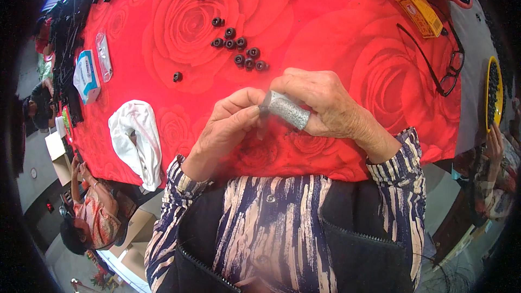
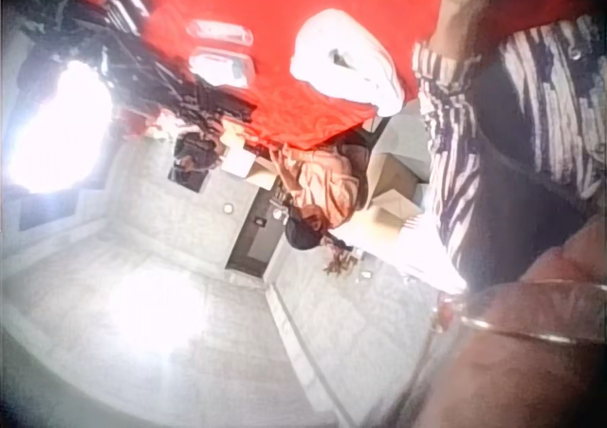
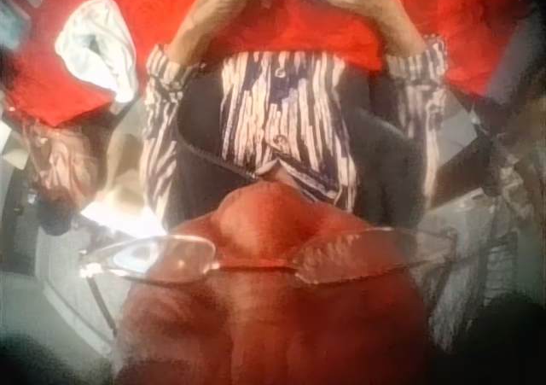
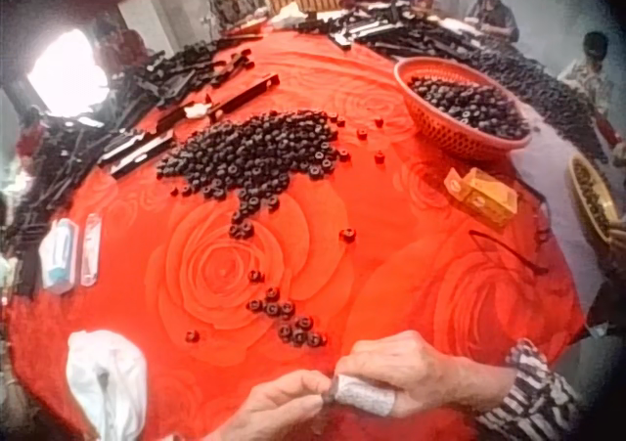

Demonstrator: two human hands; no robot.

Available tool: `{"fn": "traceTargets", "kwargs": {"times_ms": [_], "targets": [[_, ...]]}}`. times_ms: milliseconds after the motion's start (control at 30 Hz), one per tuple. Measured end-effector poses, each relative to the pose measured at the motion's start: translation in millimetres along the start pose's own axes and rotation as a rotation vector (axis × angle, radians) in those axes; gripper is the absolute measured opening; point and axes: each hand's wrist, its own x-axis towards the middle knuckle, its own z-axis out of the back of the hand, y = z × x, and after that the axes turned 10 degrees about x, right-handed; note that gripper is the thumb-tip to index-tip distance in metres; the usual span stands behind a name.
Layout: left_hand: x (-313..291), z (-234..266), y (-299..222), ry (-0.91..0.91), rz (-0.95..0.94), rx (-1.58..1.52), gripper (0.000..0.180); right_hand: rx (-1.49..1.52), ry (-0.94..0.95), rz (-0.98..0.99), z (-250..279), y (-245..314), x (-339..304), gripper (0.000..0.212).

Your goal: The person assembles small black plastic components by hand at a table, creating finished parts.

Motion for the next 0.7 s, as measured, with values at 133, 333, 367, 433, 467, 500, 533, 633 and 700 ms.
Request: {"fn": "traceTargets", "kwargs": {"times_ms": [133, 333, 367, 433, 467, 500, 533, 633, 700], "targets": [[1, 1, 1, 0.033, 0.03, -0.025, 0.022, -0.006, -0.011, 0.044, 0, -5, -1, 0.028], [1, 1, 2, 0.078, 0.074, -0.085, 0.024, 0.066, 0.041, 0.014, 4, -3, 0, 0.028], [2, 1, 2, 0.077, 0.065, -0.069, 0.024, 0.078, 0.051, -0.01, 6, -2, 0, 0.029], [1, 0, 1, 0.072, 0.054, -0.052, 0.024, 0.092, 0.063, -0.031, 7, -1, 0, 0.029], [1, 0, 1, 0.063, 0.049, -0.042, 0.023, 0.112, 0.065, -0.033, 7, 0, 0, 0.028], [-1, -1, 0, 0.054, 0.044, -0.032, 0.023, 0.133, 0.067, -0.035, 7, 0, 1, 0.028], [1, -1, 1, 0.058, 0.041, -0.033, 0.023, 0.128, 0.067, -0.036, 7, 0, 1, 0.028], [2, -2, 4, 0.014, 0.017, -0.137, 0.02, 0.198, -0.005, -0.077, 3, 5, 0, 0.029], [1, -3, 2, -0.038, 0.013, -0.126, 0.018, 0.095, -0.134, -0.047, -2, 13, 1, 0.03]]}}
